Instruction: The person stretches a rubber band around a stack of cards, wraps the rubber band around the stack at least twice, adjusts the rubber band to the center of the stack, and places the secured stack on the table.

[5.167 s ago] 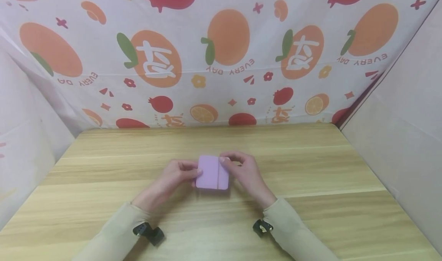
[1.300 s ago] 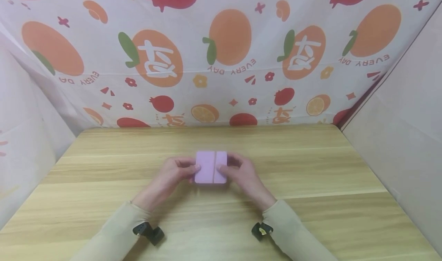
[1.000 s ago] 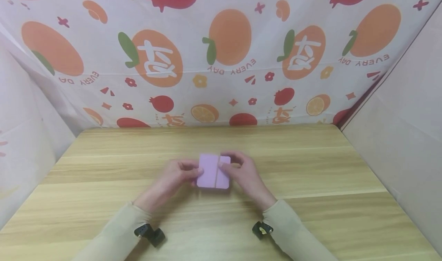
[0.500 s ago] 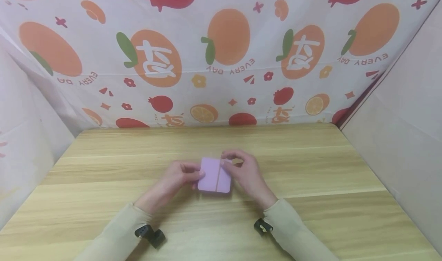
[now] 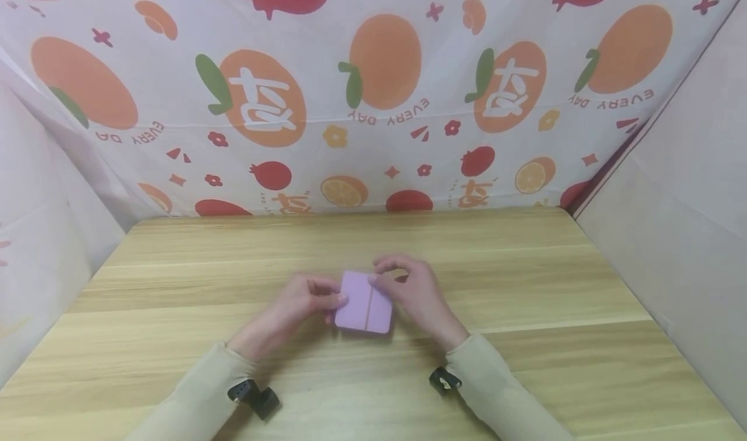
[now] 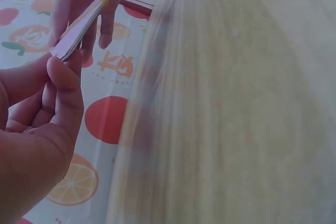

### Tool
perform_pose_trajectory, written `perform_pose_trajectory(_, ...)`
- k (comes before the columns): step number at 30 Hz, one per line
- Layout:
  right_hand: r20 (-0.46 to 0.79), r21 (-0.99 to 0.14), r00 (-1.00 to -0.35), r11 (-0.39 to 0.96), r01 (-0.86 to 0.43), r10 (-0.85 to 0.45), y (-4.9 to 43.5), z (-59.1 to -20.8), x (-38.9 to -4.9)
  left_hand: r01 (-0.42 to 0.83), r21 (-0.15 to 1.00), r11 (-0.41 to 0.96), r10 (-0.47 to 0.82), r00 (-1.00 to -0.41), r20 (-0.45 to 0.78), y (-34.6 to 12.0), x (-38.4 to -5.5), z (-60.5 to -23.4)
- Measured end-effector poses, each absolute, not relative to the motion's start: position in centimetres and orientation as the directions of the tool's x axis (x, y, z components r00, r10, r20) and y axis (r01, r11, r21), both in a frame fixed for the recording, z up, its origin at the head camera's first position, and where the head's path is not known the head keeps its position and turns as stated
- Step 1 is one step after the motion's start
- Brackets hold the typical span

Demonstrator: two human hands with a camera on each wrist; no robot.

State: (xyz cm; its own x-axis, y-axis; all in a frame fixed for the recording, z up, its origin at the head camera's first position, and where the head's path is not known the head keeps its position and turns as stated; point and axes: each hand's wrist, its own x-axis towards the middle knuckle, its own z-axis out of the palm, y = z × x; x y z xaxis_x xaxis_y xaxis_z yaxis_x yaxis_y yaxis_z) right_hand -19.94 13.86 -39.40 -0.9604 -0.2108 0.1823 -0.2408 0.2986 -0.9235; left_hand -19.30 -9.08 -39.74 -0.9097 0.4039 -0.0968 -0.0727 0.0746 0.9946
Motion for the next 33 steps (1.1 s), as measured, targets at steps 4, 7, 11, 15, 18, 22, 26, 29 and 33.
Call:
perform_pose_trajectory(4, 0.157, -0.932, -0.964, 0.292, -0.216, -0.214, 13.68, -39.36, -20.03, -0.063, 0.996, 0.07, 0.42, -0.903, -0.087, -9.05, -19.2, -39.75)
perform_pose_trajectory(7, 0.131, -0.94, -0.969, 0.285, -0.188, -0.208, 13.58, -39.28, -20.06, -0.053, 0.996, 0.071, 0.429, -0.9, -0.078, -8.99, -19.16, -39.8)
perform_pose_trajectory(11, 0.093, -0.946, -0.973, 0.285, -0.153, -0.213, 13.53, -39.29, -20.13, -0.049, 0.996, 0.08, 0.44, -0.895, -0.08, -8.92, -19.08, -39.89)
perform_pose_trajectory(15, 0.071, -0.95, -0.972, 0.28, -0.134, -0.224, 13.51, -39.36, -20.18, -0.058, 0.995, 0.083, 0.434, -0.897, -0.088, -8.9, -19.02, -39.95)
perform_pose_trajectory(18, 0.061, -0.953, -0.973, 0.276, -0.124, -0.225, 13.51, -39.33, -20.09, -0.072, 0.994, 0.085, 0.424, -0.9, -0.101, -8.9, -19.05, -40.02)
perform_pose_trajectory(22, 0.071, -0.955, -0.97, 0.266, -0.134, -0.232, 13.52, -39.25, -19.92, -0.1, 0.992, 0.077, 0.402, -0.907, -0.123, -8.84, -19.17, -40.08)
perform_pose_trajectory(26, 0.095, -0.959, -0.966, 0.239, -0.154, -0.241, 13.54, -39.16, -19.86, -0.119, 0.991, 0.052, 0.379, -0.916, -0.13, -8.78, -19.34, -40.11)
perform_pose_trajectory(29, 0.1, -0.958, -0.968, 0.24, -0.156, -0.23, 13.58, -39.12, -19.9, -0.125, 0.992, 0.035, 0.365, -0.922, -0.129, -8.78, -19.47, -40.13)
perform_pose_trajectory(33, 0.095, -0.956, -0.971, 0.25, -0.151, -0.221, 13.63, -39.06, -19.89, -0.134, 0.991, 0.018, 0.34, -0.931, -0.132, -8.83, -19.66, -40.17)
